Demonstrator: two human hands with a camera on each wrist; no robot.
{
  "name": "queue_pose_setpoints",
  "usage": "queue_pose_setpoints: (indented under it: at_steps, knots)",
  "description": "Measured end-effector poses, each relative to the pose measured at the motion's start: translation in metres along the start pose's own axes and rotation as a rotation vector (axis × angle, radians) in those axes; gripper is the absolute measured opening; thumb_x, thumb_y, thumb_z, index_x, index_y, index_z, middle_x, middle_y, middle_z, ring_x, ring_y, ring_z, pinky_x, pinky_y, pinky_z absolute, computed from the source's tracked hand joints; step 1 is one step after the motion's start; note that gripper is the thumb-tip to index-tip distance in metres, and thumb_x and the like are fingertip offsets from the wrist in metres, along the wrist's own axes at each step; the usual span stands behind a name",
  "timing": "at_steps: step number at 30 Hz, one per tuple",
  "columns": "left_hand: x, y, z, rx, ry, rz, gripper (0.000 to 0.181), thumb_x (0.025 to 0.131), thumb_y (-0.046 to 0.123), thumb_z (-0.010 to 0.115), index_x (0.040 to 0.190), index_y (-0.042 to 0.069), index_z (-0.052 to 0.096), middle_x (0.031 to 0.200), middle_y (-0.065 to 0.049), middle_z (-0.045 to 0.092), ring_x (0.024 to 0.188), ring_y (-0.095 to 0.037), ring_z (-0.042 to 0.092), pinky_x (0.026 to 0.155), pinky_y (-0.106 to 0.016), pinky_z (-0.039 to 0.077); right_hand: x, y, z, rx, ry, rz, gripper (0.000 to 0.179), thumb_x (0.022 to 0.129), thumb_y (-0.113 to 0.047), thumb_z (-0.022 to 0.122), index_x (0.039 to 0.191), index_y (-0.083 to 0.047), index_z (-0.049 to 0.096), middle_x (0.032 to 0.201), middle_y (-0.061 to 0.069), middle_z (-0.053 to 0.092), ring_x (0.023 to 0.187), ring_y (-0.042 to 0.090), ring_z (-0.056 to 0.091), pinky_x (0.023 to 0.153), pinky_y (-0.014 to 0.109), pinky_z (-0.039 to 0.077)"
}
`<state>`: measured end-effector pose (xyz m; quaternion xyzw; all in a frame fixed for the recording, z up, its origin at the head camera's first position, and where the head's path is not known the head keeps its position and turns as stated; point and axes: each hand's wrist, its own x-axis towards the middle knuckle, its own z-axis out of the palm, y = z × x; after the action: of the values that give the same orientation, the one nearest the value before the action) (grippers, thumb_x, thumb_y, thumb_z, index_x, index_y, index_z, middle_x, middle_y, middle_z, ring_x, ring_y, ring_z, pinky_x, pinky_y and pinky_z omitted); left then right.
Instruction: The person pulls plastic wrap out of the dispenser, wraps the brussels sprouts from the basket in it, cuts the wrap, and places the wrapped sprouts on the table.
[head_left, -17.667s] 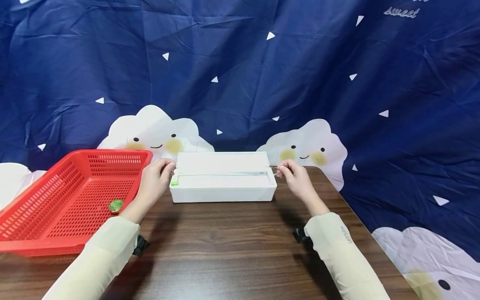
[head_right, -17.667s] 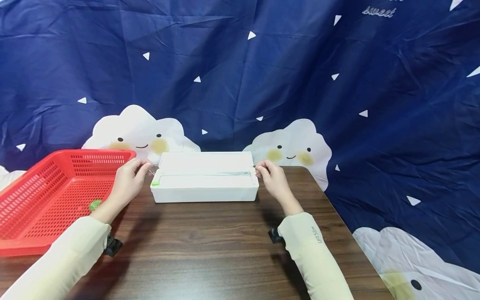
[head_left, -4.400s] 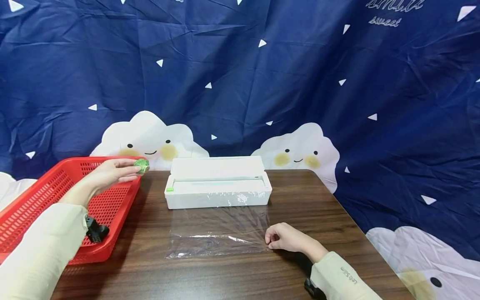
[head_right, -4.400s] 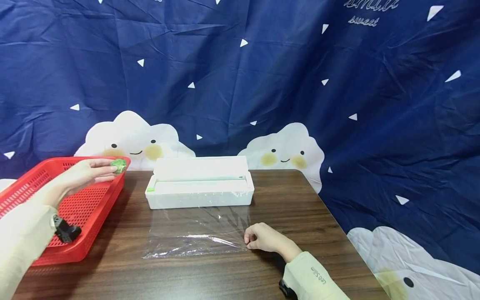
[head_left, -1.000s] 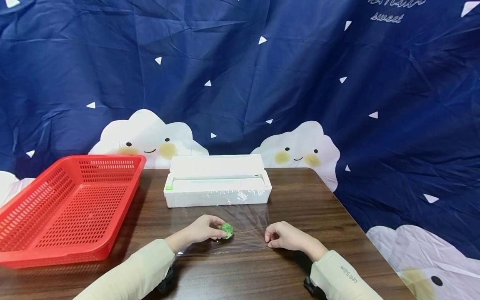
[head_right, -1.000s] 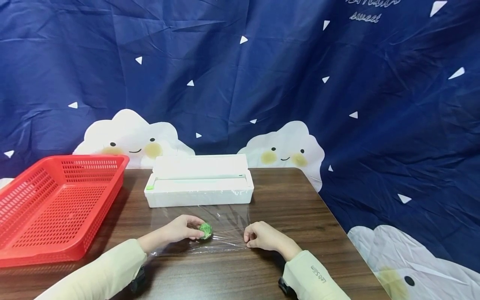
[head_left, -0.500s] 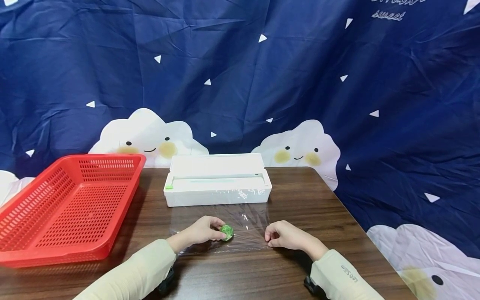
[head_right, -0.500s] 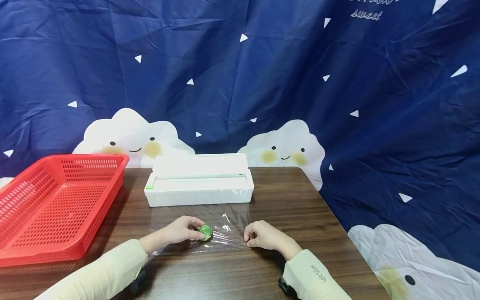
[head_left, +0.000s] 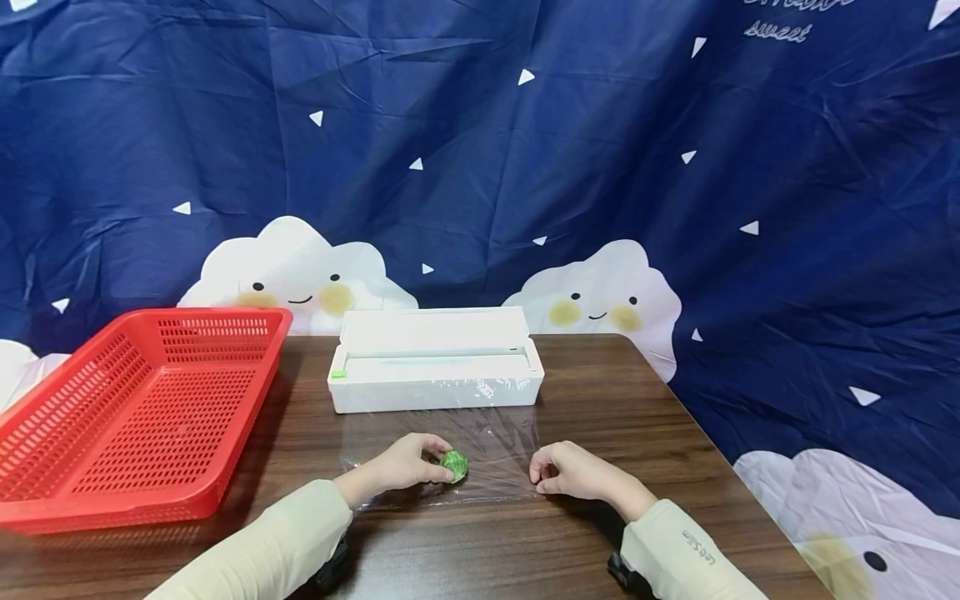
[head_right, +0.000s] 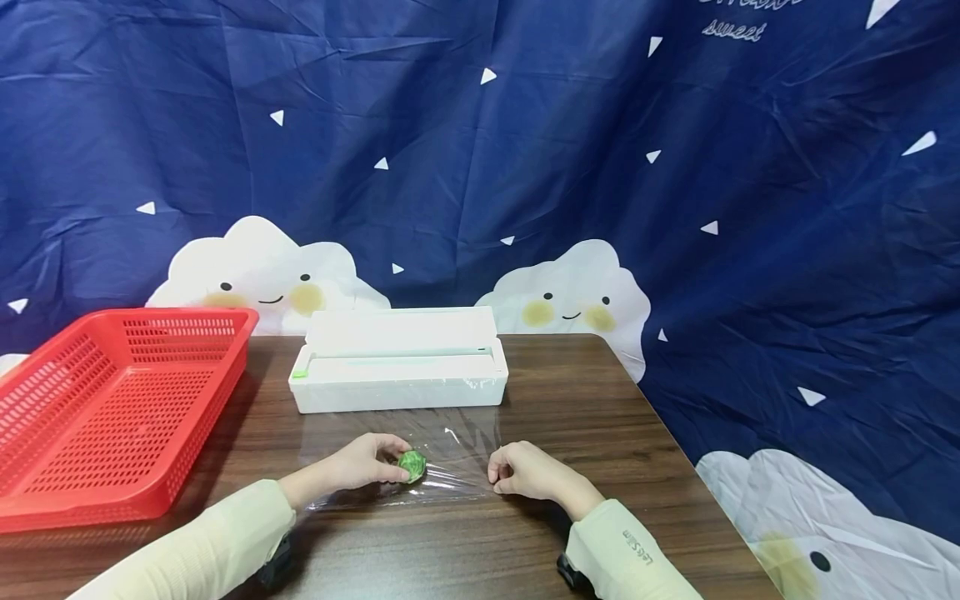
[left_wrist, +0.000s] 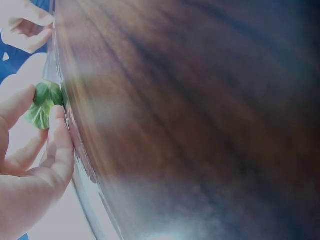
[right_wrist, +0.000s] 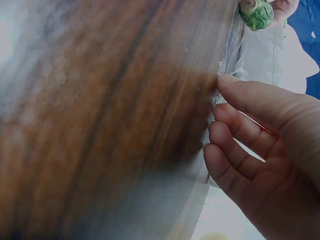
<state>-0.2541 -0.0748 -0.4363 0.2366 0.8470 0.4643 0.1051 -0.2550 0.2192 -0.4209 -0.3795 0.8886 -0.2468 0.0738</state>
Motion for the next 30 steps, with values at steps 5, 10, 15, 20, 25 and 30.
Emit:
queue_pose_setpoints:
  at_steps: [5, 10, 15, 20, 25, 30]
  knots:
    - [-0.0001, 0.0019, 0.001, 0.06, -0.009, 0.027, 0.03, 0.079, 0.013, 0.072, 0.104, 0.0, 0.061, 0.089, -0.001, 0.059, 0.088, -0.023, 0.055, 0.078, -0.038, 0.043, 0.0001, 0.0004, 0.0003, 0.001, 0.004, 0.002, 0.018, 0.073, 0.001, 0.071, 0.072, -0.011, 0.059, 0.062, -0.011, 0.048, 0.059, 0.002, 0.046, 0.055, 0.019, 0.04]
    - [0.0, 0.0026, 0.0009, 0.054, -0.011, 0.03, 0.031, 0.079, 0.013, 0.072, 0.104, -0.001, 0.061, 0.089, -0.001, 0.059, 0.088, -0.022, 0.055, 0.078, -0.038, 0.043, 0.0001, 0.0005, 0.0005, 0.002, 0.003, 0.0, 0.017, 0.073, 0.001, 0.071, 0.072, -0.011, 0.059, 0.062, -0.011, 0.049, 0.059, 0.002, 0.046, 0.055, 0.019, 0.04]
    - [-0.0003, 0.0022, 0.0002, 0.045, -0.007, 0.039, 0.029, 0.079, 0.014, 0.073, 0.103, 0.001, 0.062, 0.088, 0.0, 0.061, 0.088, -0.022, 0.055, 0.079, -0.039, 0.042, 0.0001, 0.0005, 0.0005, -0.002, 0.001, -0.005, 0.017, 0.073, 0.002, 0.071, 0.072, -0.011, 0.059, 0.062, -0.012, 0.048, 0.059, 0.002, 0.046, 0.055, 0.019, 0.04]
    - [0.0001, 0.0002, -0.0006, 0.028, 0.002, 0.062, 0.028, 0.077, 0.014, 0.074, 0.1, 0.003, 0.062, 0.086, 0.001, 0.061, 0.085, -0.02, 0.056, 0.08, -0.041, 0.042, 0.0005, 0.001, 0.0003, -0.01, 0.0, -0.008, 0.017, 0.073, 0.002, 0.071, 0.072, -0.011, 0.059, 0.062, -0.012, 0.048, 0.059, 0.001, 0.046, 0.055, 0.019, 0.04]
    - [0.0019, -0.0024, -0.002, 0.007, 0.018, 0.087, 0.029, 0.076, 0.013, 0.074, 0.101, 0.003, 0.062, 0.085, 0.0, 0.061, 0.081, -0.016, 0.056, 0.076, -0.036, 0.044, 0.0005, 0.0016, 0.0002, -0.013, -0.001, -0.008, 0.018, 0.073, 0.001, 0.071, 0.072, -0.012, 0.059, 0.061, -0.012, 0.048, 0.059, 0.001, 0.045, 0.055, 0.019, 0.04]
    - [0.0018, -0.0041, -0.0012, -0.021, 0.004, 0.087, 0.03, 0.077, 0.01, 0.073, 0.103, 0.004, 0.06, 0.089, -0.002, 0.059, 0.079, -0.014, 0.055, 0.072, -0.031, 0.045, 0.0003, 0.0014, 0.0004, -0.004, -0.004, -0.002, 0.018, 0.073, 0.001, 0.071, 0.071, -0.012, 0.059, 0.061, -0.012, 0.048, 0.058, 0.001, 0.045, 0.055, 0.019, 0.04]
